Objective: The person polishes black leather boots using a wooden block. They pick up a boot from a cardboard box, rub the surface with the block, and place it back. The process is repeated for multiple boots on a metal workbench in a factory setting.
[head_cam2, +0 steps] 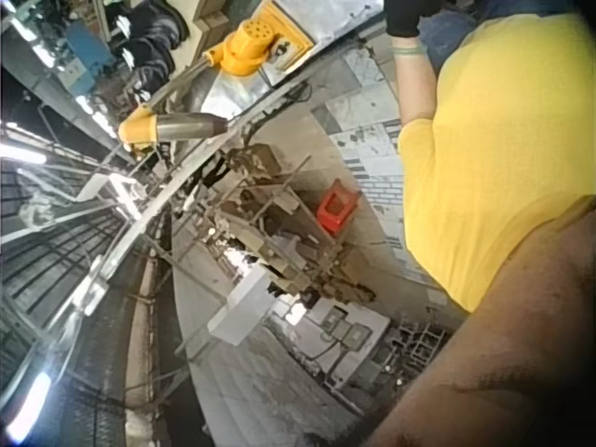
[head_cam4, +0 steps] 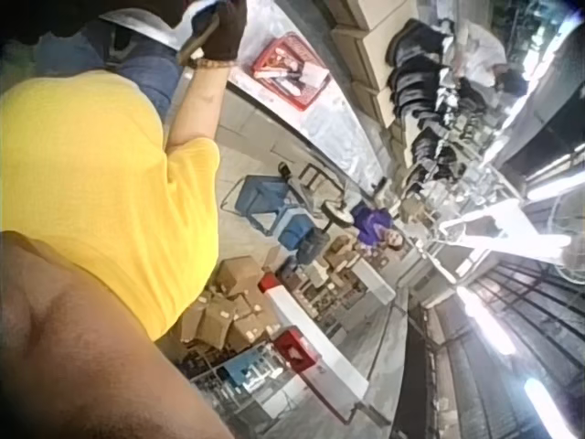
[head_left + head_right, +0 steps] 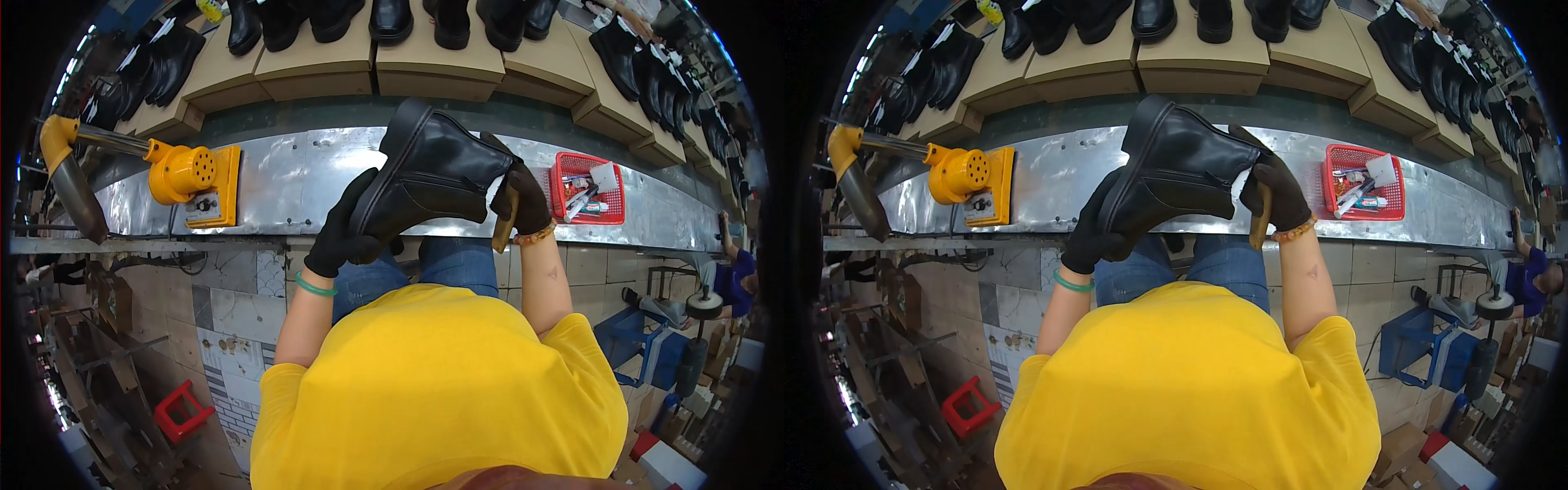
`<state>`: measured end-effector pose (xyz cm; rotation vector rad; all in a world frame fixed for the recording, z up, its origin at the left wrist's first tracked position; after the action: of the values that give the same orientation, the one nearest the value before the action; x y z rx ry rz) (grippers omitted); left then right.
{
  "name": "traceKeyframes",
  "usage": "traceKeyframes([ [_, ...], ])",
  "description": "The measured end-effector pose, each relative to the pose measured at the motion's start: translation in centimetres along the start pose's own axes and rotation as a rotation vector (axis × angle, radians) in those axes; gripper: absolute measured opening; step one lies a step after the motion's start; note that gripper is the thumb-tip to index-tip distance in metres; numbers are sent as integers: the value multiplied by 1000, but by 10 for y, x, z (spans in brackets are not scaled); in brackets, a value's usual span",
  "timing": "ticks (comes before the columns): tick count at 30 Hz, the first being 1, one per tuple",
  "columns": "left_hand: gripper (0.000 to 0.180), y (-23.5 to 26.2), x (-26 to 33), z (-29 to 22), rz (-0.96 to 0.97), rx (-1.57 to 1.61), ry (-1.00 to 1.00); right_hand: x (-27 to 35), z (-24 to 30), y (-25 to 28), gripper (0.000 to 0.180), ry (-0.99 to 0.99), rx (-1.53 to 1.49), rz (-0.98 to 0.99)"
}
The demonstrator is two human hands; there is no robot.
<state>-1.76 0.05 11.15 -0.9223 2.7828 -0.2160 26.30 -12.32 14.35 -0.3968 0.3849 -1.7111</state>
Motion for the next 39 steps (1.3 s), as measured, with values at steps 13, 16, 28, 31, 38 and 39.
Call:
traceKeyframes([
  [13,75,8,-9,10,-18,-29,126,3,22,-84,56,295,677,-25],
  [16,65,4,-19,10,-103,63,143,3,24,-95,56,454,927,17],
  [28,65,8,-32,44,-371,722,-11,0,-1,-129,62,562,1122,86],
  [31,64,16,-29,41,-365,731,-30,0,-2,-135,64,539,1167,142],
  [38,57,32,-15,15,-380,941,57,-7,3,-156,61,143,1152,421],
  [39,56,37,-14,23,-507,859,46,-9,-1,-155,58,180,1136,395],
])
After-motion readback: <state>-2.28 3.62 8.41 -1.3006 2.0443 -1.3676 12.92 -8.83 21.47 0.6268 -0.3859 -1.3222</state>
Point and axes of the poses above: each hand's wrist, its own x-axis away from the middle knuckle, its own y-axis out of the back of the hand, z = x × y, the point moved 1 cm from there along -x, towards the middle knuckle, and after that the axes turned 2 degrees about x, right-handed, at the moved point
